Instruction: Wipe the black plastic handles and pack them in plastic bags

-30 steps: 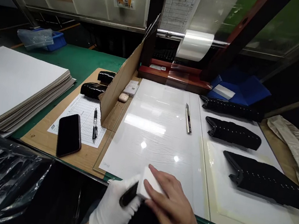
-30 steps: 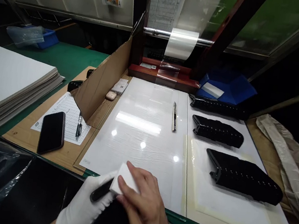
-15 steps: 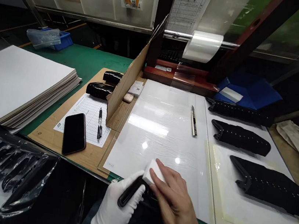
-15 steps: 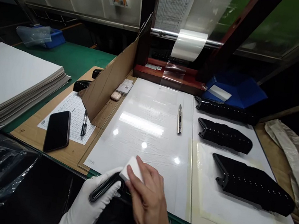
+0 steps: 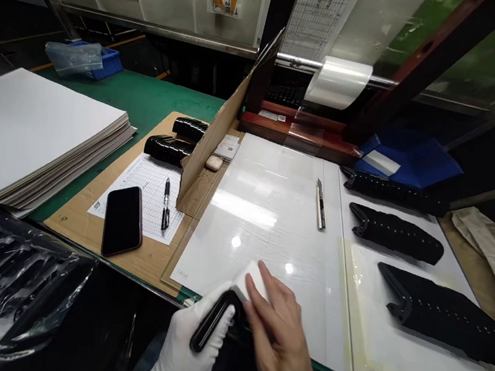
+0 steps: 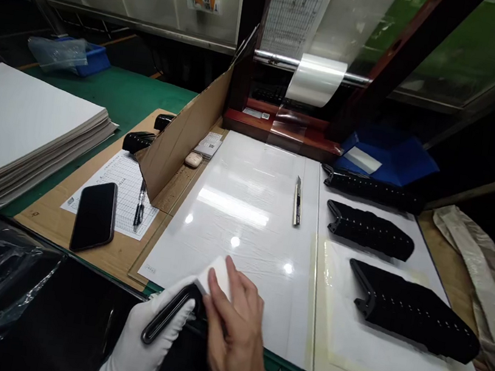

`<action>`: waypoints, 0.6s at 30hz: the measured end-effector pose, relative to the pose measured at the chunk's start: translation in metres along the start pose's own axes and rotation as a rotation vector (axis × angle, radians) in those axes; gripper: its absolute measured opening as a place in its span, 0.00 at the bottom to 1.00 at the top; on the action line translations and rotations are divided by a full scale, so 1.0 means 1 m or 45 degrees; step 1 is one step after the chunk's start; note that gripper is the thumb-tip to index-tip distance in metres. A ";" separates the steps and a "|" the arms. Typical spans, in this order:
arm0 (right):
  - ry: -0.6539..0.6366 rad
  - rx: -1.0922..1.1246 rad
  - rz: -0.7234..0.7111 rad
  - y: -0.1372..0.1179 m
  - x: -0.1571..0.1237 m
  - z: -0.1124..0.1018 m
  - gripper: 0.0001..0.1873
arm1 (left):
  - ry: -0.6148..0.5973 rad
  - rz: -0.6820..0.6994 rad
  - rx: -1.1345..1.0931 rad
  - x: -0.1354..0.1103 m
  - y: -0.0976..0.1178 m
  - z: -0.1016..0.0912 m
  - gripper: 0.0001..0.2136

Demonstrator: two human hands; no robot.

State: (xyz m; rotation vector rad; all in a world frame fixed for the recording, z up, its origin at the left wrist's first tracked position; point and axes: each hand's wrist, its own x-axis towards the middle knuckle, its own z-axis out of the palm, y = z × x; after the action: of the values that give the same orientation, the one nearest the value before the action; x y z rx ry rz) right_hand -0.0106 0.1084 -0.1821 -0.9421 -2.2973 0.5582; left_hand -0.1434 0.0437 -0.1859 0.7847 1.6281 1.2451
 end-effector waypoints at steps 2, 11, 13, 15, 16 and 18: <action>0.039 0.052 -0.016 0.000 0.000 -0.001 0.29 | -0.027 0.097 0.105 -0.001 -0.002 -0.001 0.18; 0.003 0.256 0.052 -0.002 0.015 0.001 0.26 | 0.043 0.184 0.158 -0.003 -0.003 -0.012 0.19; -0.081 0.364 0.196 0.002 0.044 0.005 0.21 | 0.071 0.207 0.152 -0.004 -0.003 -0.015 0.19; -0.142 0.447 0.373 0.013 0.081 0.008 0.19 | 0.141 0.217 0.142 -0.004 0.000 -0.017 0.18; -0.146 0.468 0.414 0.019 0.099 0.008 0.20 | 0.180 0.210 0.127 -0.005 0.003 -0.018 0.17; -0.127 0.484 0.431 0.028 0.125 0.002 0.23 | 0.247 0.187 0.066 -0.006 0.009 -0.018 0.16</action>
State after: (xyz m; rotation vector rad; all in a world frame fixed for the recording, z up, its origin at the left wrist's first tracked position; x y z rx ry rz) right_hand -0.0700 0.2183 -0.1549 -1.1326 -2.0177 1.1614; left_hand -0.1585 0.0345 -0.1745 0.8502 1.7905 1.4240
